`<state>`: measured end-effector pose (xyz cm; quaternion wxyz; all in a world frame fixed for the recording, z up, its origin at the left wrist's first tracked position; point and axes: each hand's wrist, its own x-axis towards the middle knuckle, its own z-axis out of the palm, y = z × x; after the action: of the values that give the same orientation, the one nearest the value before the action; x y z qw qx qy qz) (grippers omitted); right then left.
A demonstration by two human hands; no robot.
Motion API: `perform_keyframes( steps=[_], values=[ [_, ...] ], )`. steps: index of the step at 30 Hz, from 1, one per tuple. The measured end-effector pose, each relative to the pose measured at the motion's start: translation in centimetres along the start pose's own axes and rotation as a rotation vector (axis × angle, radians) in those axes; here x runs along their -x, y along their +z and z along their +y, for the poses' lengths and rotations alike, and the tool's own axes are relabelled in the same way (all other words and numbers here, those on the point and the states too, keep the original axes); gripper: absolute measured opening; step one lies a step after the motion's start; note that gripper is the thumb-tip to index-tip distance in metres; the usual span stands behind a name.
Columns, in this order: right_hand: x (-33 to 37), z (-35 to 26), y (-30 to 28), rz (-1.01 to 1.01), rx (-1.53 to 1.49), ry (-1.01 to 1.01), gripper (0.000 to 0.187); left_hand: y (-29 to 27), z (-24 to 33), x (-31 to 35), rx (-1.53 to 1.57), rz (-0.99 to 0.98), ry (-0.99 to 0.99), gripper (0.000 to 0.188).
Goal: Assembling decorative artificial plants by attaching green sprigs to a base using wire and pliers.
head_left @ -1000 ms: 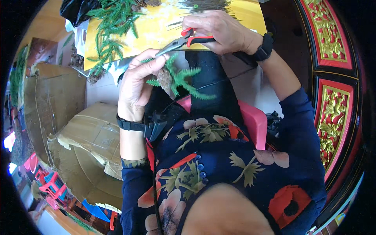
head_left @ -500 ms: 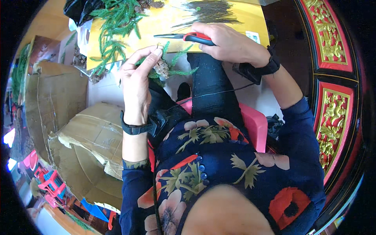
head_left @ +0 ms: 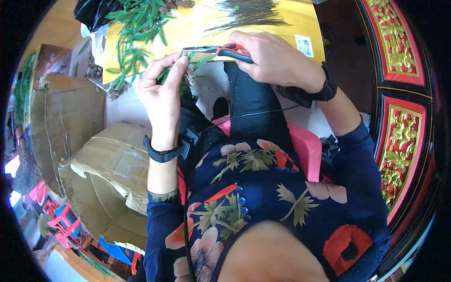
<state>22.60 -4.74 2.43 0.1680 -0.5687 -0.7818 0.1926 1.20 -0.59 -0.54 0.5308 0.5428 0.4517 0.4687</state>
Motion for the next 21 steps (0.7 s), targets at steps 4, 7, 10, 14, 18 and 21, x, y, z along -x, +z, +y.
perform_keyframes(
  steps=[4,7,10,14,18,21],
  values=[
    [0.0,-0.9,0.8,-0.001,-0.059,0.08,0.03,-0.3,0.1,-0.2,-0.253,0.028,0.218,0.012],
    [0.2,-1.0,1.5,0.137,-0.111,0.017,0.027,-0.1,0.2,-0.2,-0.264,0.047,0.245,0.012],
    [0.3,-1.6,1.2,0.043,-0.071,0.081,0.029,0.0,0.1,-0.2,-0.255,0.053,0.261,0.012],
    [0.3,-2.0,1.1,0.036,-0.042,0.1,0.03,-0.1,0.1,-0.2,-0.267,0.07,0.281,0.011],
    [0.3,-2.3,1.0,0.05,0.014,0.11,0.031,0.4,1.0,0.2,-0.272,0.068,0.254,0.011],
    [0.4,-2.6,0.9,0.066,0.035,0.107,0.029,0.2,0.9,0.3,-0.323,0.065,0.258,0.011]
  ],
)
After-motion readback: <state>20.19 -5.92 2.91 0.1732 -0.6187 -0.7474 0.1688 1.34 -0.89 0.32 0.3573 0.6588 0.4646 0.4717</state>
